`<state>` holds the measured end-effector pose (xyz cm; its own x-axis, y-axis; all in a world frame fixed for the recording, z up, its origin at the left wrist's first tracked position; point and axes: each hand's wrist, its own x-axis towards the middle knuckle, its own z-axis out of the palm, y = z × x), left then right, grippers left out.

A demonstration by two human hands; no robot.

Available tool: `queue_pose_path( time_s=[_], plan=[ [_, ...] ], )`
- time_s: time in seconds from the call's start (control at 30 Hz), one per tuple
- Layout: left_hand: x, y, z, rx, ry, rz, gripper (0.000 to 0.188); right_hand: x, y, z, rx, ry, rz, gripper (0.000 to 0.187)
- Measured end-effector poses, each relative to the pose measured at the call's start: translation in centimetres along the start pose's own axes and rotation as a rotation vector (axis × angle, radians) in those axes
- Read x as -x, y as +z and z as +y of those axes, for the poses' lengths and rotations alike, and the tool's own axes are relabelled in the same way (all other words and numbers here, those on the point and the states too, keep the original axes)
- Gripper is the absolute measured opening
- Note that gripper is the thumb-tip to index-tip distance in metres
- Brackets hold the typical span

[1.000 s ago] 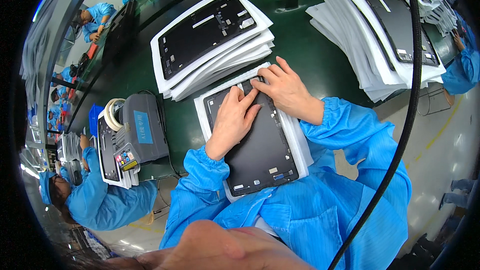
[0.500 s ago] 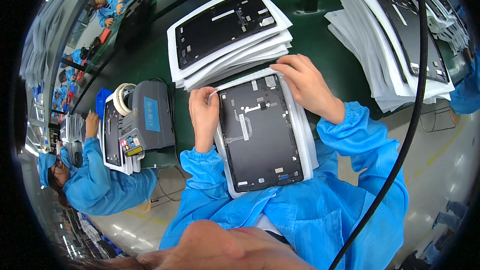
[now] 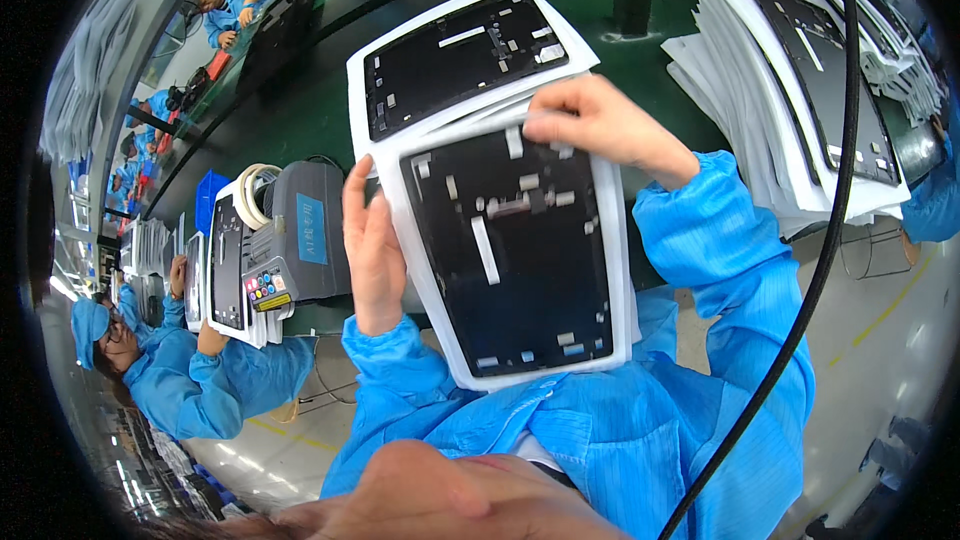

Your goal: Applying adhesive tape and protective film to the back of electronic device panels on a factory assembly line.

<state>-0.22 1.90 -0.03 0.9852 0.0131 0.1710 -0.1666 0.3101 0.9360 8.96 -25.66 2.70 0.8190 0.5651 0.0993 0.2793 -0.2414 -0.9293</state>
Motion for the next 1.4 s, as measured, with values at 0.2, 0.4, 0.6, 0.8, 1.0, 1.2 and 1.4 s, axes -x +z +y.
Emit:
queue_pose_path(
  time_s=[0.2,0.4,0.6,0.8,1.0,1.2,1.4],
  plan=[
    [0.1,-4.4,0.4,0.591,-0.003,-0.263,0.093,-3.5,-3.2,-0.1,-0.398,-0.018,0.737,0.030],
    [-11.1,-2.3,1.7,-0.181,0.262,0.027,0.077,-7.3,-2.4,4.4,0.503,0.081,0.864,0.032],
    [-16.6,-5.6,-5.1,-0.900,0.265,0.256,0.057,-8.0,-0.6,9.4,0.538,0.066,0.904,0.039],
    [-12.3,-4.8,-5.9,-1.075,0.456,0.233,0.045,-7.3,-2.2,10.1,0.422,0.095,0.839,0.043],
    [-0.2,-1.7,0.1,-0.859,0.528,0.425,0.010,-6.9,-3.2,12.9,0.188,-0.089,0.893,0.055],
    [11.2,-9.8,1.7,-0.473,0.059,0.831,0.049,-5.8,-3.6,13.4,0.155,-0.011,0.995,0.053],
    [10.4,-12.0,4.3,-0.461,-0.110,0.862,0.047,-5.7,-2.5,12.3,0.249,-0.048,0.999,0.052]
  ],
)
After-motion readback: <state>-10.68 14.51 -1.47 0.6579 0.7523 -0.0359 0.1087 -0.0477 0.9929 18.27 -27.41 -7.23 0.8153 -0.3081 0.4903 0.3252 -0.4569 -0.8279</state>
